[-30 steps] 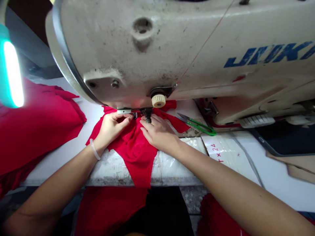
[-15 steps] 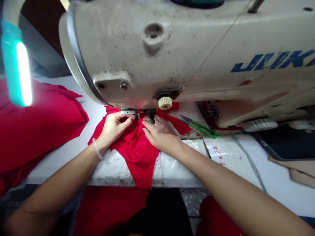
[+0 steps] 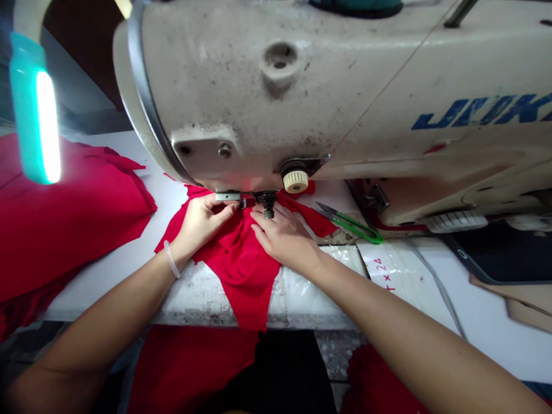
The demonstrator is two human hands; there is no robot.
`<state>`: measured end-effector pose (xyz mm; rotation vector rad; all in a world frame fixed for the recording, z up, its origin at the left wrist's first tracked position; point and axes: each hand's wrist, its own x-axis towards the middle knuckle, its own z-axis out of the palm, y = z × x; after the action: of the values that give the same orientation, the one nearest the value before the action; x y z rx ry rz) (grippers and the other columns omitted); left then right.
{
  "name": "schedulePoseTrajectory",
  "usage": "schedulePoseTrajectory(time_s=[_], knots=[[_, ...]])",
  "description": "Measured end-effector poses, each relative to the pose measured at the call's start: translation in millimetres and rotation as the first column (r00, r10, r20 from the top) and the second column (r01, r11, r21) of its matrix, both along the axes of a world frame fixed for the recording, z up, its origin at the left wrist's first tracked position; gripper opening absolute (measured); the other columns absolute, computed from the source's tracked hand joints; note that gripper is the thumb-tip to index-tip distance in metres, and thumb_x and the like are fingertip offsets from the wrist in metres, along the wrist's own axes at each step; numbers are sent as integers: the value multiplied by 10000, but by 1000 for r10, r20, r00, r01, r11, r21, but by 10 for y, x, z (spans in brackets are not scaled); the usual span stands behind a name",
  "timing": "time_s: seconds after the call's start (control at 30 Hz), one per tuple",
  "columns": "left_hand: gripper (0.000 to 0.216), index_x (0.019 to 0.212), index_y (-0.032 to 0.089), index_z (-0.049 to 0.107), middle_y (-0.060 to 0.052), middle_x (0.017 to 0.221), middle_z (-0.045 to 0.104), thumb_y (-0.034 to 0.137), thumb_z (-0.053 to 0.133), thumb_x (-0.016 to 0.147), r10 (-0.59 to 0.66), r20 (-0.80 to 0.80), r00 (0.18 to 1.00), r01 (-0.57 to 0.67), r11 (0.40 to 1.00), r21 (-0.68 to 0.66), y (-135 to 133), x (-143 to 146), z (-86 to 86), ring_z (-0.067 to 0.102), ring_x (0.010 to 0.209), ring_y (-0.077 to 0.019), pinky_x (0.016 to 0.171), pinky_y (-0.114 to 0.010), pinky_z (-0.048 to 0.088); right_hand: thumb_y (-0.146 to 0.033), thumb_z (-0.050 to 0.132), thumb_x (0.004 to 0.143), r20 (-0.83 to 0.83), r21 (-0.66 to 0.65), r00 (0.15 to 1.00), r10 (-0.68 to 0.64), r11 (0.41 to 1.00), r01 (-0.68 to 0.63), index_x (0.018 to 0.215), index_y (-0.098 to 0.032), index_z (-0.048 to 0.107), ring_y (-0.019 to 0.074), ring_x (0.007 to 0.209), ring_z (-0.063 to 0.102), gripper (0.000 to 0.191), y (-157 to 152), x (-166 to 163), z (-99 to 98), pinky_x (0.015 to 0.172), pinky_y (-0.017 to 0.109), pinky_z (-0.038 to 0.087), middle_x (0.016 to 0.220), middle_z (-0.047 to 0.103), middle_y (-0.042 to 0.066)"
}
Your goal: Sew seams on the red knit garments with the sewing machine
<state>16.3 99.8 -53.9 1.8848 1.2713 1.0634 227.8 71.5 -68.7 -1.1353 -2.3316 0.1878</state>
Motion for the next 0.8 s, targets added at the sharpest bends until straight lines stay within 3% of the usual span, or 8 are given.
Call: schedulePoseTrajectory(time_s=[0.3,0.5,0.67,0.8], knots=[[182,878,174,760,-53,946,784,299,628,884,27,-20,999,-27,1000,-3,0,11,-4,726,877,-216,816,-294,537,-255,441,987,2,-21,1000,-3,1000,3,1250,-151,659,257,1150,636,357,-6,-3,4,1015,435,530,1288,659,129],[177,975,180,756,-64,1032,774,231,656,837,-8,-53,999,11,999,51,-19,13,44,716,984,-230,924,-322,532,-246,460,977,9,-8,1000,-6,1000,6,1251,-165,661,256,1169,630,349,-1,-1,-2,1021,430,526,1285,662,124],[229,992,161,737,-64,981,767,175,617,797,11,-106,994,-8,1000,25,-42,5,71,714,889,-220,836,-309,550,-252,456,982,-14,-14,1000,12,1000,-12,1245,-159,660,253,1177,625,345,5,1,-5,1014,424,530,1276,665,126],[220,954,190,716,-52,1045,741,137,574,794,18,-126,992,-11,998,60,-8,17,74,682,1006,-218,928,-307,515,-270,439,992,-16,-45,1000,8,999,-9,1256,-171,653,254,1200,611,354,8,8,-15,1006,420,533,1300,650,121]])
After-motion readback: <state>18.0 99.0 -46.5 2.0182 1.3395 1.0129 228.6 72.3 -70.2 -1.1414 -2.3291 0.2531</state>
